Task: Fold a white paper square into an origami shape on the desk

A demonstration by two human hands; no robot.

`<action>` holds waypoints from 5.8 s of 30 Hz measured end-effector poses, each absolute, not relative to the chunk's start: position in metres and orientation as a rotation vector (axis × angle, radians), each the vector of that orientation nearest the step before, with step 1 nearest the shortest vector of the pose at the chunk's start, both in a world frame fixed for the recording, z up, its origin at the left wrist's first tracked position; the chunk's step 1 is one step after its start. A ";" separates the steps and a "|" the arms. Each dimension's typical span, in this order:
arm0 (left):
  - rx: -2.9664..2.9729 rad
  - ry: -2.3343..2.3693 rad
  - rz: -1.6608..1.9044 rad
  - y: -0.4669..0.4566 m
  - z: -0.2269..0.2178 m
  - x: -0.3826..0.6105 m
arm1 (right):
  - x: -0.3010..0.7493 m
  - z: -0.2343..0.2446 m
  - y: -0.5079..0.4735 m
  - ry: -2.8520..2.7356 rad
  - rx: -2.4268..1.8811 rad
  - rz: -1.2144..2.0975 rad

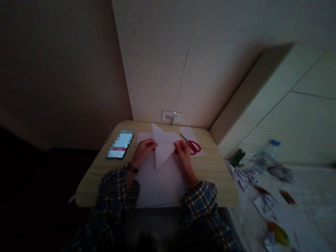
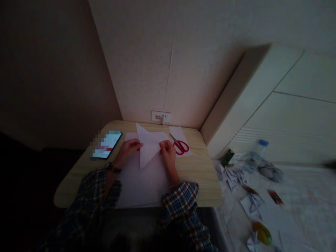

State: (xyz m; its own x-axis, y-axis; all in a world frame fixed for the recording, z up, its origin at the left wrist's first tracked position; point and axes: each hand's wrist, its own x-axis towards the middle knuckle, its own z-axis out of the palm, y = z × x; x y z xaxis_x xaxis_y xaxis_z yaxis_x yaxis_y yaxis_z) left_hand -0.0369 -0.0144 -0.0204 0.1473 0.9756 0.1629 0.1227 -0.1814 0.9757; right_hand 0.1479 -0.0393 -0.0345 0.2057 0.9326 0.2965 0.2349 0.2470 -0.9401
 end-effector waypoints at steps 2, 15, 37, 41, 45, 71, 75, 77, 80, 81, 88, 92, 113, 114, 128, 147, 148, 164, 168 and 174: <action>1.497 1.120 1.157 -0.015 -0.020 -0.036 | 0.149 -0.034 -0.040 -1.298 -1.281 0.669; 1.358 1.022 1.187 -0.015 -0.020 -0.035 | 0.151 -0.037 -0.035 -1.211 -1.092 0.848; 1.554 0.947 0.820 -0.019 -0.023 -0.031 | 0.144 -0.031 -0.042 -1.383 -1.115 0.791; 1.604 0.974 0.833 -0.017 -0.026 -0.032 | 0.143 -0.033 -0.041 -1.305 -1.145 0.840; 1.694 1.016 0.823 -0.017 -0.029 -0.030 | 0.142 -0.036 -0.039 -1.348 -1.206 0.923; 1.750 0.982 0.730 -0.023 -0.026 -0.023 | 0.146 -0.038 -0.038 -1.418 -1.321 0.766; 1.796 1.016 0.747 -0.020 -0.031 -0.024 | 0.143 -0.035 -0.040 -1.428 -1.315 0.784; 1.808 1.040 0.756 -0.020 -0.033 -0.024 | 0.142 -0.034 -0.040 -1.415 -1.304 0.844; 1.805 1.044 0.751 -0.020 -0.033 -0.023 | 0.141 -0.034 -0.041 -1.414 -1.306 0.900; 1.805 1.040 0.761 -0.021 -0.032 -0.023 | 0.142 -0.035 -0.041 -1.417 -1.304 0.894; 1.543 0.983 0.845 -0.020 -0.029 -0.028 | 0.148 -0.039 -0.037 -1.284 -1.263 0.774; 1.384 0.909 0.898 -0.017 -0.032 -0.030 | 0.150 -0.040 -0.035 -1.201 -1.250 0.767; 2.116 1.343 1.142 -0.023 -0.034 -0.023 | 0.140 -0.050 -0.035 -1.764 -1.317 0.464; 2.142 1.322 1.127 -0.024 -0.035 -0.022 | 0.140 -0.050 -0.036 -1.772 -1.314 0.458; 1.984 1.158 1.111 -0.025 -0.030 -0.017 | 0.140 -0.044 -0.038 -1.760 -1.287 0.439; 2.247 1.313 0.957 -0.030 -0.034 -0.015 | 0.139 -0.038 -0.040 -1.480 -1.314 0.562; 2.240 1.308 0.964 -0.030 -0.034 -0.015 | 0.139 -0.037 -0.041 -1.479 -1.307 0.569; 2.258 1.339 0.751 -0.034 -0.031 -0.015 | 0.140 -0.030 -0.043 -1.446 -1.265 0.624; 2.312 1.320 0.725 -0.034 -0.030 -0.014 | 0.140 -0.029 -0.044 -1.457 -1.287 0.627; 2.279 1.278 0.749 -0.035 -0.030 -0.014 | 0.141 -0.028 -0.045 -1.479 -1.272 0.556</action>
